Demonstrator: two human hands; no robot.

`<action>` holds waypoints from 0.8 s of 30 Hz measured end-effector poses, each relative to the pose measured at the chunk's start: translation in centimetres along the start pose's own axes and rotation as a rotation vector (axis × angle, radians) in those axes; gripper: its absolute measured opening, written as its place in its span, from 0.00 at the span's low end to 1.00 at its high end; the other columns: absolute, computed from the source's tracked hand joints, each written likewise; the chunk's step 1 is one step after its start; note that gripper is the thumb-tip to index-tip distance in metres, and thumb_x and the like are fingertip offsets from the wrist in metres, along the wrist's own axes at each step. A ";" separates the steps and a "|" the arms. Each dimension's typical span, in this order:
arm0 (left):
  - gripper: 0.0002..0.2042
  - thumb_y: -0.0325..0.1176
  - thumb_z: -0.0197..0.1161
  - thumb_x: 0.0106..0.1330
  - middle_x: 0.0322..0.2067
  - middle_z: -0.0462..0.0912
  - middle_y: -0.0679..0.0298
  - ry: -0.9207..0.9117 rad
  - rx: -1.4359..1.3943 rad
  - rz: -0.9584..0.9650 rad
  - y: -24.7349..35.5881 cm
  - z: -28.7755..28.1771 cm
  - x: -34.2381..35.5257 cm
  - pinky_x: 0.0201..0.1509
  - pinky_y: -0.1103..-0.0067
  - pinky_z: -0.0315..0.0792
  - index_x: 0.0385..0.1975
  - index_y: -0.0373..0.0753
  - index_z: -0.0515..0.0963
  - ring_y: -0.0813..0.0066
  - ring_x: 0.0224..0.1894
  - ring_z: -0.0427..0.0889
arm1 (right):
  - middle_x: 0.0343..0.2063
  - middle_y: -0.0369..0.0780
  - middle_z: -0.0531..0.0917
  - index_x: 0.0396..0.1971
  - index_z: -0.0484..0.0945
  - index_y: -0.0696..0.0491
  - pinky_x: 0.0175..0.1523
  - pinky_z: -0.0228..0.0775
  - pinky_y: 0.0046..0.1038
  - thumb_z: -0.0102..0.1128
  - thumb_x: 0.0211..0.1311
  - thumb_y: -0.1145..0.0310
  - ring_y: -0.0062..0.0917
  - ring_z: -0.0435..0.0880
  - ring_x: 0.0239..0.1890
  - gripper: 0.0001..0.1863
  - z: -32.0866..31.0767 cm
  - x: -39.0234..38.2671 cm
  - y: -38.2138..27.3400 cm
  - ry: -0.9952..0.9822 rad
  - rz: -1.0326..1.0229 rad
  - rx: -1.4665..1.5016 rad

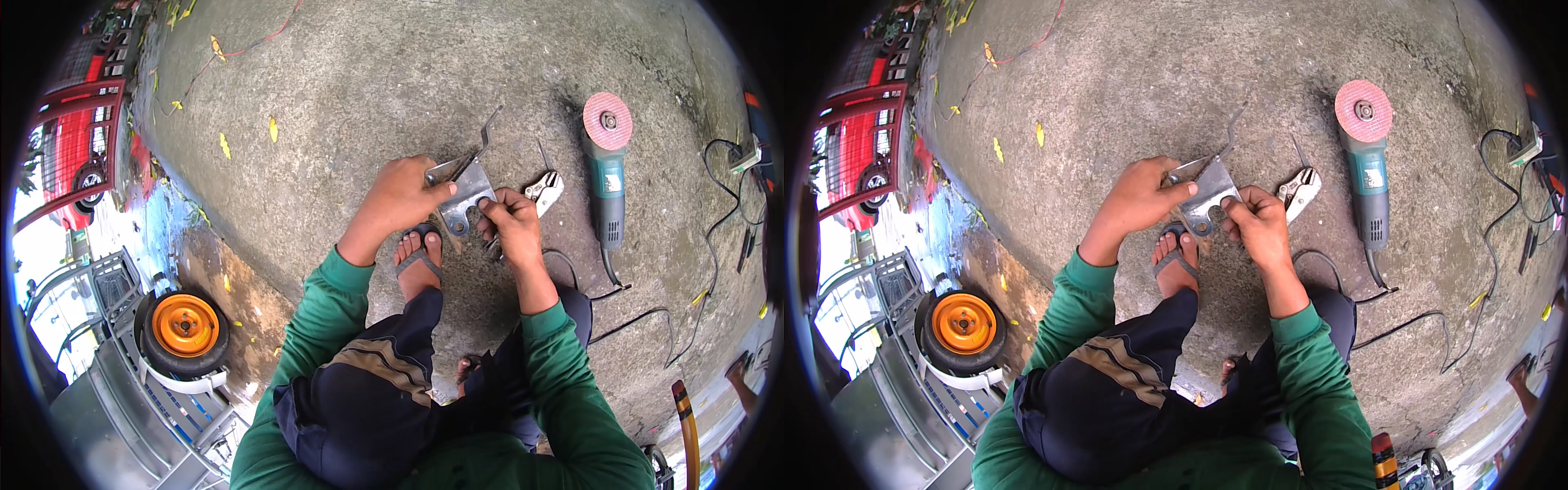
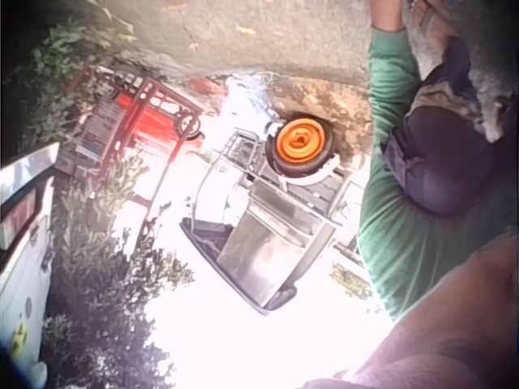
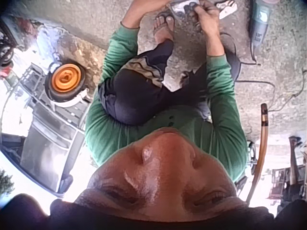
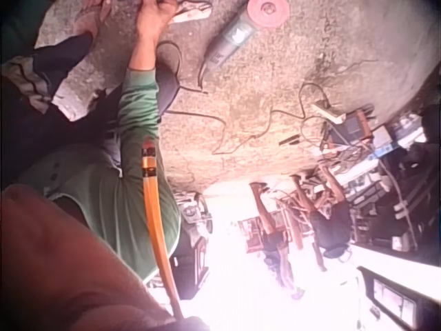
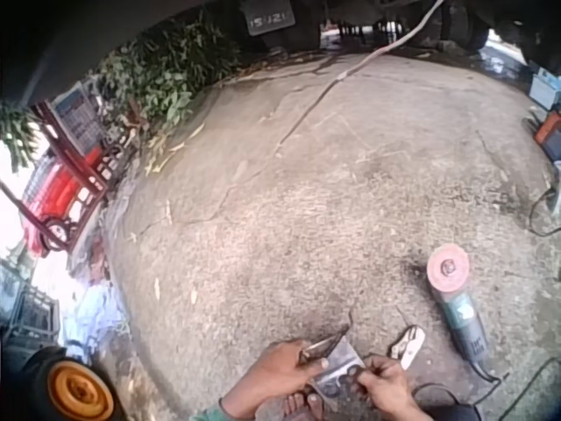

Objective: The person sits on the floor and prepares a welding machine by plugging it in. They then pick up a metal part and a welding torch, attach a ground clamp to the part, and begin welding the metal piece on the ground.

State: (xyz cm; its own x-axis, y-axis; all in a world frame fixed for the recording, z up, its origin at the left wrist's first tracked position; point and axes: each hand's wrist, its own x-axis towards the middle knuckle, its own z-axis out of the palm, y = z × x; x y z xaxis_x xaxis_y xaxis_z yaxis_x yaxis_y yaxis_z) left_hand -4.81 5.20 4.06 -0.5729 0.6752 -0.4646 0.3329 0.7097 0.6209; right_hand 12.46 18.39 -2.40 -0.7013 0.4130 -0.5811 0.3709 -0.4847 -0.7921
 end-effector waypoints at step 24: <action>0.24 0.43 0.72 0.57 0.32 0.86 0.47 0.152 0.049 0.088 -0.1 0.5 -0.9 0.42 0.64 0.78 0.48 0.31 0.83 0.50 0.35 0.88 | 0.19 0.38 0.83 0.31 0.80 0.57 0.24 0.69 0.21 0.61 0.70 0.67 0.18 0.76 0.17 0.09 0.2 -0.1 0.1 -0.085 -0.008 -0.005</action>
State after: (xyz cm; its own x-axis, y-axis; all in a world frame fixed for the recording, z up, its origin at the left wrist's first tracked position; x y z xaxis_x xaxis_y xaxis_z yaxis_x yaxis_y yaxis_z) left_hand -3.91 4.58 4.07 -0.6449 0.6999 -0.3069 0.4209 0.6604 0.6219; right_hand 12.44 18.11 -2.42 -0.7534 0.3501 -0.5566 0.3679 -0.4772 -0.7981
